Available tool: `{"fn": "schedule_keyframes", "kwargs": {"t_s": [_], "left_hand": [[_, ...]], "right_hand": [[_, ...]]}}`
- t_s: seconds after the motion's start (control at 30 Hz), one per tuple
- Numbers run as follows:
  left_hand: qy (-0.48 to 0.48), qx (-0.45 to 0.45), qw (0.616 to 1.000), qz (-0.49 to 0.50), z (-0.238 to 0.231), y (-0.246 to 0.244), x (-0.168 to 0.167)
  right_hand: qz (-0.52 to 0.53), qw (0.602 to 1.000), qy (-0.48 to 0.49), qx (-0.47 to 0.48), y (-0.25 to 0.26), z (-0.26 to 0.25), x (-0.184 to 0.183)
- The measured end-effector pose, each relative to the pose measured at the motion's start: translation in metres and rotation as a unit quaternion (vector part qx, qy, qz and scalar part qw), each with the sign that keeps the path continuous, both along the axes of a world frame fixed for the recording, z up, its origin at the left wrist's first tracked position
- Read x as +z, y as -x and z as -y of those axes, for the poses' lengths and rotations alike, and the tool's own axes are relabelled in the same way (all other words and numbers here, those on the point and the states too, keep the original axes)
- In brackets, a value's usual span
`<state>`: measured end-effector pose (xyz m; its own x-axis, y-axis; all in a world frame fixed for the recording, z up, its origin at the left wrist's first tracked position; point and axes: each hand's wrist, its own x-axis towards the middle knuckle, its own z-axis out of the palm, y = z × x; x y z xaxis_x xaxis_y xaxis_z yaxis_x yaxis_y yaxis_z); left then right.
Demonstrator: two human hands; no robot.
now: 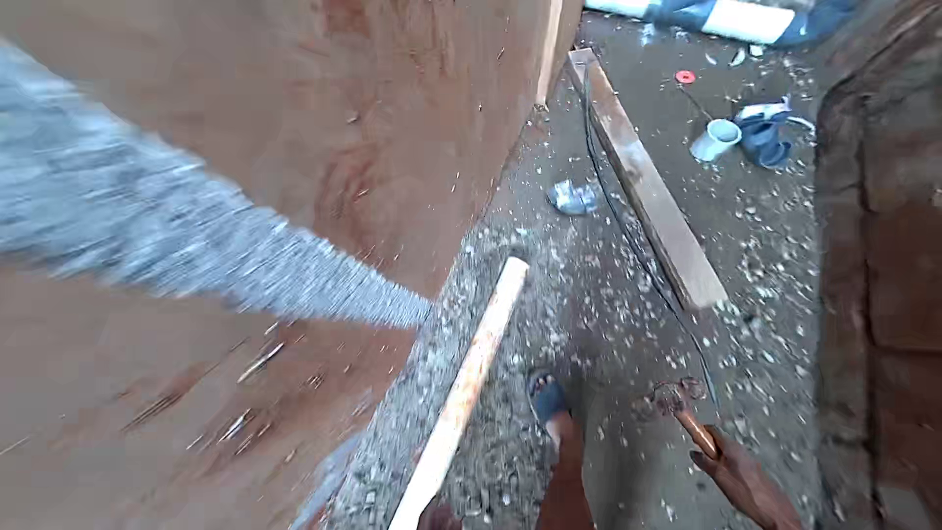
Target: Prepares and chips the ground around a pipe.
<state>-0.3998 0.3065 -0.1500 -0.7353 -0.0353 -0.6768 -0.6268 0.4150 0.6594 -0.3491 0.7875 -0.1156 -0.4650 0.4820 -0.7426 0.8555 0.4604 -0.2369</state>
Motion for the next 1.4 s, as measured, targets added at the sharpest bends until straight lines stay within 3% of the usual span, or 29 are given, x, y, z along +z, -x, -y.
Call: {"fn": "schedule_keyframes", "kwargs": {"t_s": [0.03, 0.1, 0.17, 0.23, 0.4, 0.53, 0.77, 0.93, 1.1, 1.27, 1.4], "left_hand": [[0.014, -0.057, 0.998, -0.012, -0.033, 0.047, -0.040], [0.041, -0.149, 0.987, 0.032, -0.096, 0.119, -0.087], [0.045, -0.190, 0.981, 0.014, -0.159, 0.207, -0.136], [0.076, -0.230, 0.970, -0.009, -0.201, 0.263, -0.176], [0.166, -0.319, 0.933, -0.015, -0.259, 0.345, -0.266], [0.176, -0.335, 0.925, 0.004, -0.266, 0.375, -0.319], [0.197, -0.359, 0.912, 0.009, -0.267, 0.368, -0.319], [0.194, -0.348, 0.917, 0.010, -0.269, 0.364, -0.307], [0.193, -0.353, 0.915, -0.004, -0.267, 0.357, -0.305], [0.195, -0.348, 0.917, -0.006, -0.266, 0.356, -0.301], [0.195, -0.348, 0.917, 0.003, -0.263, 0.357, -0.299]], "right_hand": [[0.014, 0.999, 0.012, 0.029, 0.036, -0.025, -0.024], [0.065, 0.995, 0.052, 0.054, 0.088, -0.056, -0.055], [0.042, 0.996, 0.065, 0.052, 0.157, -0.081, -0.094], [0.026, 0.996, 0.076, 0.047, 0.204, -0.090, -0.121], [0.001, 0.992, 0.125, 0.033, 0.296, -0.099, -0.194], [-0.004, 0.982, 0.156, 0.107, 0.365, -0.114, -0.261], [-0.022, 0.968, 0.210, 0.136, 0.405, -0.108, -0.314], [-0.082, 0.964, 0.224, 0.119, 0.429, -0.125, -0.303], [-0.103, 0.978, 0.166, 0.079, 0.437, -0.128, -0.310], [-0.004, 0.951, 0.224, 0.214, 0.435, -0.118, -0.304], [-0.062, 0.961, 0.237, 0.126, 0.431, -0.124, -0.305]]}}
